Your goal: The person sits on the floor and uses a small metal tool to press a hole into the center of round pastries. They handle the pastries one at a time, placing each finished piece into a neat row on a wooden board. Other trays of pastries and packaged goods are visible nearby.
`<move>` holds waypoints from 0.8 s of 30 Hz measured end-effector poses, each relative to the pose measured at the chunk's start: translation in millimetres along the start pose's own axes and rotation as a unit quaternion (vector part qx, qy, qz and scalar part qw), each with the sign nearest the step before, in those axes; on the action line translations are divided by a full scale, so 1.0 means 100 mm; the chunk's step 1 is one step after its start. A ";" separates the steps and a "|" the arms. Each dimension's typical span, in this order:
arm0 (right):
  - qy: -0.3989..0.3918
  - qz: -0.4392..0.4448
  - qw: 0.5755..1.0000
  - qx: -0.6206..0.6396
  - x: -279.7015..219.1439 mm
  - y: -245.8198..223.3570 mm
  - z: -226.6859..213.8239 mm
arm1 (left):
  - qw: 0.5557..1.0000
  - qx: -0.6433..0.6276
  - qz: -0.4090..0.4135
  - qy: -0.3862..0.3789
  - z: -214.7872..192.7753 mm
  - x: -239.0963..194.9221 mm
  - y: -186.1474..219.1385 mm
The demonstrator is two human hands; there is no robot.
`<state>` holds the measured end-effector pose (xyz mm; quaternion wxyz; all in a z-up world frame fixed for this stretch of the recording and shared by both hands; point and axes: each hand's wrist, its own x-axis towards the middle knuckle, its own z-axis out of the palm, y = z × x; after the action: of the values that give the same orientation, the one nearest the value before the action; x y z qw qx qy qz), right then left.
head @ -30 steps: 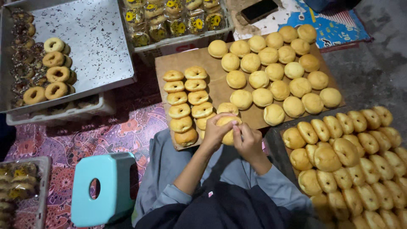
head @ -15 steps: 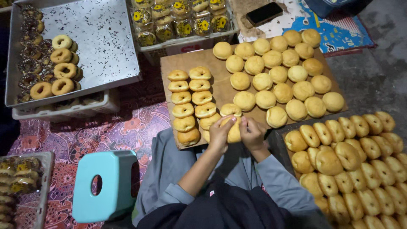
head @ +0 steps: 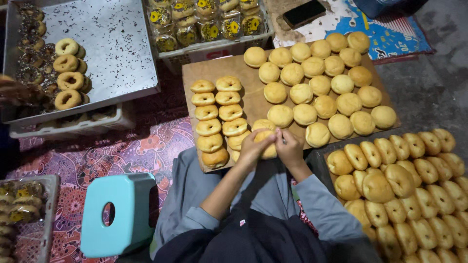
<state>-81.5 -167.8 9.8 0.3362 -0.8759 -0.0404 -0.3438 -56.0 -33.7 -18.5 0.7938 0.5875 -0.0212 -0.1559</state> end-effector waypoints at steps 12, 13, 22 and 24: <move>0.067 0.179 0.982 0.002 0.46 0.09 -0.97 | 0.745 0.581 0.130 -0.303 -0.51 1.72 0.40; 0.066 0.190 0.980 0.002 0.45 0.12 -1.00 | 0.732 0.586 0.088 -0.335 -0.52 1.83 0.31; 0.072 0.279 0.958 -0.009 0.16 0.55 -1.13 | 0.714 0.637 -0.008 -0.289 -0.24 2.18 0.08; 0.073 0.256 0.964 0.007 0.13 0.59 -1.11 | 0.694 0.697 0.064 -0.169 0.02 1.97 -0.03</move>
<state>-117.3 -283.9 44.1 0.4208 -0.8273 0.2075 -0.3089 129.9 -90.1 -50.1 0.1481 0.9332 -0.2952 -0.1416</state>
